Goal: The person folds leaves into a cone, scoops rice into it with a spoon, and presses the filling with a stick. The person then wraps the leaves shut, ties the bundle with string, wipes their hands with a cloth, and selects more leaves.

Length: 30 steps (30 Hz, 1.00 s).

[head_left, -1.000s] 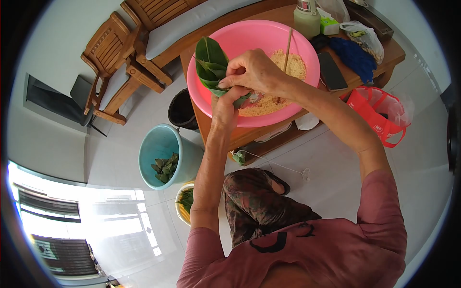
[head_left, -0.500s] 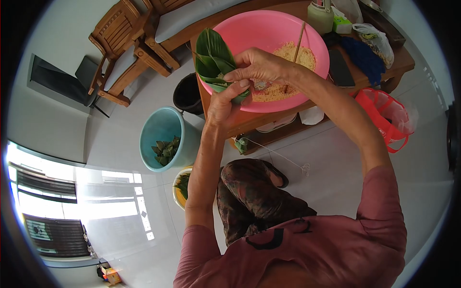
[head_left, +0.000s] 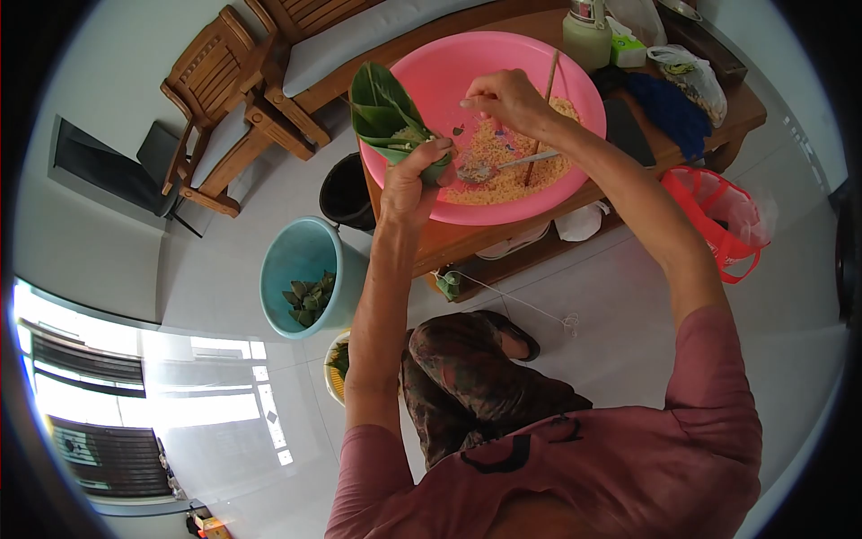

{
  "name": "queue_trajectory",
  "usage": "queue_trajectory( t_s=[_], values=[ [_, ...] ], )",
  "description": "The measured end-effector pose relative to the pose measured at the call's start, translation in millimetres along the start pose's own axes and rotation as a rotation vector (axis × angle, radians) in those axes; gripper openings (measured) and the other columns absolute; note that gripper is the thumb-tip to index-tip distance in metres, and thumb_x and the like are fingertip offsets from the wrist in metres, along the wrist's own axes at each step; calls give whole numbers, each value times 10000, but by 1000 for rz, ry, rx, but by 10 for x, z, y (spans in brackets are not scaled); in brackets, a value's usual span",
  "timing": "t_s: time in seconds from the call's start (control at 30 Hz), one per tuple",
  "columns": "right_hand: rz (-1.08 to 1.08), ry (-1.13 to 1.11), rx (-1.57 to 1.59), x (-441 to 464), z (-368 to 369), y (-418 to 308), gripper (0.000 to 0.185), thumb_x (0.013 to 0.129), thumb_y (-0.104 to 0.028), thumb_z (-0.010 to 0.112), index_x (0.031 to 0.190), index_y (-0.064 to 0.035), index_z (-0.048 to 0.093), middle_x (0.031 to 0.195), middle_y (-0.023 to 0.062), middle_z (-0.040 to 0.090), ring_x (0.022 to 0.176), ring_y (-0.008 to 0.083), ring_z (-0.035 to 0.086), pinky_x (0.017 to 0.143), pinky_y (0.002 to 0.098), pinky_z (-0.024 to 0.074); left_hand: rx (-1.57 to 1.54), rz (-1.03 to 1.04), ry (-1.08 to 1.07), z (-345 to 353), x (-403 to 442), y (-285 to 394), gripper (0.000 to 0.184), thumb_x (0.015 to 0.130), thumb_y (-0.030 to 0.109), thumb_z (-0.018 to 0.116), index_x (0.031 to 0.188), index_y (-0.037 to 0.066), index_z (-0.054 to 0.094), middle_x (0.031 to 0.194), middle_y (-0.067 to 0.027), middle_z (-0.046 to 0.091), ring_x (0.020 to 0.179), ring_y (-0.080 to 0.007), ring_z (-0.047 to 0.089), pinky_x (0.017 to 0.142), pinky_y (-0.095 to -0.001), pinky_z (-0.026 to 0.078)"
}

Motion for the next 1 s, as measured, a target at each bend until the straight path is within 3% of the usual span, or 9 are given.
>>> queue_trajectory(
  t_s=[0.07,0.17,0.27,0.37,0.47,0.57,0.67,0.9,1.0],
  values=[
    [-150,-7,-168,81,66,-17,201,797,-173,634,944,-48,578,744,44,565,741,109,560,644,261,458,-27,9,-11,-1,-25,2,161,737,86,628,864,25,551,753,-92,571,504,-162,471,486,-269,368],
    [-319,104,391,-68,-49,-481,213,796,-190,653,941,-49,588,732,2,572,698,97,558,649,246,465,-23,-1,-16,-32,-30,-4,184,738,88,634,892,37,546,765,-87,570,513,-154,469,484,-265,357],
    [-301,-149,428,-126,78,-676,199,792,-196,664,884,-39,583,707,-35,550,684,81,549,636,245,460,-17,-8,-31,-11,-54,-24,215,738,80,635,927,45,537,773,-81,568,540,-148,478,484,-265,356],
    [-269,-234,410,-82,184,-676,205,772,-189,684,839,-34,568,721,-26,546,719,64,532,634,234,441,-83,-50,-80,6,-41,-78,242,738,71,638,952,46,527,771,-78,568,569,-151,494,484,-270,369],
    [-304,-16,239,-92,69,-794,203,766,-190,691,779,-38,557,709,-23,551,685,48,517,596,225,423,-98,-51,-79,93,-76,-113,279,720,62,659,958,41,514,764,-77,562,578,-146,509,470,-269,397],
    [-308,27,85,-106,69,-922,195,771,-190,685,802,-25,585,727,-12,572,670,54,513,592,225,418,-80,-21,-60,157,-79,-95,289,717,68,675,954,42,510,758,-74,557,573,-143,506,461,-272,405],
    [-416,194,316,-146,-136,-972,192,786,-183,669,857,-16,608,734,-15,576,664,59,512,602,224,428,-68,-12,-77,117,-89,-90,259,741,105,671,951,39,533,800,-92,580,575,-159,506,486,-273,382],
    [-208,10,333,-211,-12,-725,199,831,-145,613,964,4,610,790,19,608,733,55,553,647,209,461,-139,66,-141,-2,-123,-61,321,781,275,663,971,42,551,865,-93,577,589,-155,488,504,-267,375],
    [-194,-91,398,-266,120,-797,195,840,-134,599,969,11,616,768,28,611,687,69,567,641,213,473,-32,161,-178,96,-137,19,366,786,324,652,998,47,543,866,-82,563,606,-153,488,511,-267,384]
  ],
)
Point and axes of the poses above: each hand's wrist, its own x-axis towards the middle knuckle, its own z-axis out of the palm, y = z × x, the point moved 8 cm from there along x, towards the middle knuckle
